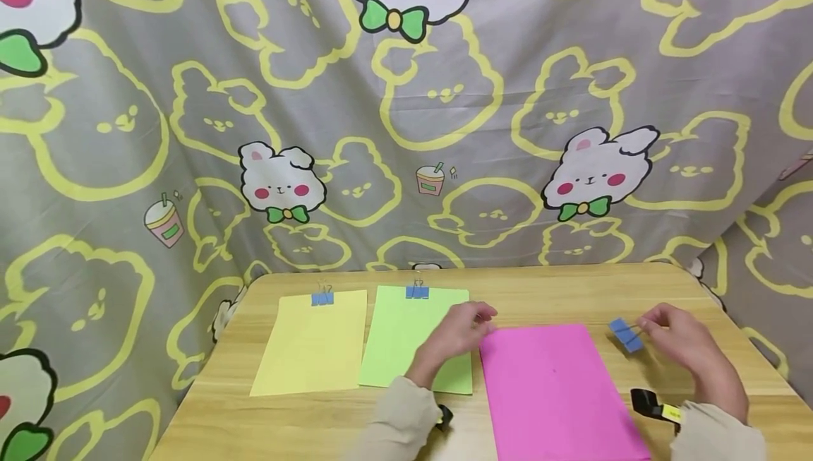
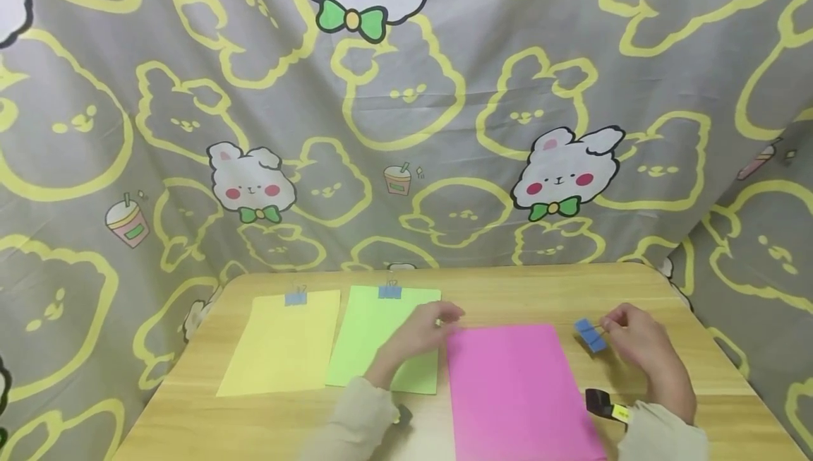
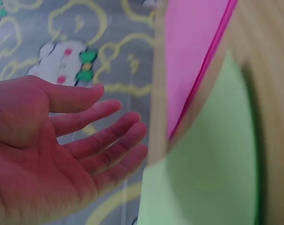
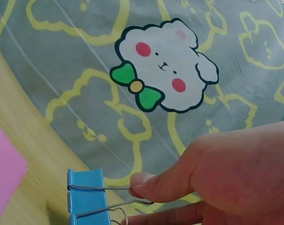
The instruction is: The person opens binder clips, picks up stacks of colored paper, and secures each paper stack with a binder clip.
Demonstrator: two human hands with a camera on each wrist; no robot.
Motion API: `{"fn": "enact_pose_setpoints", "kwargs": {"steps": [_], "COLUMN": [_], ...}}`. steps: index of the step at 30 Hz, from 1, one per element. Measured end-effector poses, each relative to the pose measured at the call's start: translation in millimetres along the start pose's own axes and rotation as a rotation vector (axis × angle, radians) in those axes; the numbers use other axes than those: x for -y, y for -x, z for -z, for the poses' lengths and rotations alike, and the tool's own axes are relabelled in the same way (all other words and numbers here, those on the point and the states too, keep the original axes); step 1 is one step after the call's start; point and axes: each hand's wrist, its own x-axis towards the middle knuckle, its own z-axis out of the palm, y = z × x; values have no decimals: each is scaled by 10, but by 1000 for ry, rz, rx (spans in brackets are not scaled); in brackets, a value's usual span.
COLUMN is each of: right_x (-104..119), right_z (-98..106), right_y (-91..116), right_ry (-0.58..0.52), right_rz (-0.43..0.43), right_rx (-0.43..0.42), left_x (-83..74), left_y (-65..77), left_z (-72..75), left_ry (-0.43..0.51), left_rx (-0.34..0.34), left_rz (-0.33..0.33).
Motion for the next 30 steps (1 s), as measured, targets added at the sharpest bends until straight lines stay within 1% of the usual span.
{"fn": "enact_pose_setpoints", "kwargs": {"steps": [1, 3, 7, 9, 12, 17, 21, 25, 30], "right_x": [3, 8, 27, 37, 44, 55, 60, 53, 37], "right_z": [-4, -5, 7, 8, 8, 2, -4, 4, 14], "right_y": [-2, 0, 0, 1, 5, 5, -7, -9, 3], "right_ry": [-5, -14, -24, -20, -19, -5, -1, -4, -7], "right_rz": [-1, -2, -12, -10, 0, 21, 27, 23, 19], "right_rx": [6, 12, 19, 20, 16, -2, 7, 10, 17], "left_x": [-48, -124, -247, -303, -382, -486, -507, -512, -550], "left_y": [-26, -73, -109, -108, -121, -196, -248, -280, -306], "left_z": [-53, -158, -326, -388, -469, -588, -688, -743, -750], "left_ry": [-31, -126, -373, -461, -560, -643, -709, -775, -796], "left_rx": [9, 21, 43, 54, 59, 57, 64, 56, 80], "left_rz": [1, -13, -19, 6, 55, 131, 181, 190, 197]}}
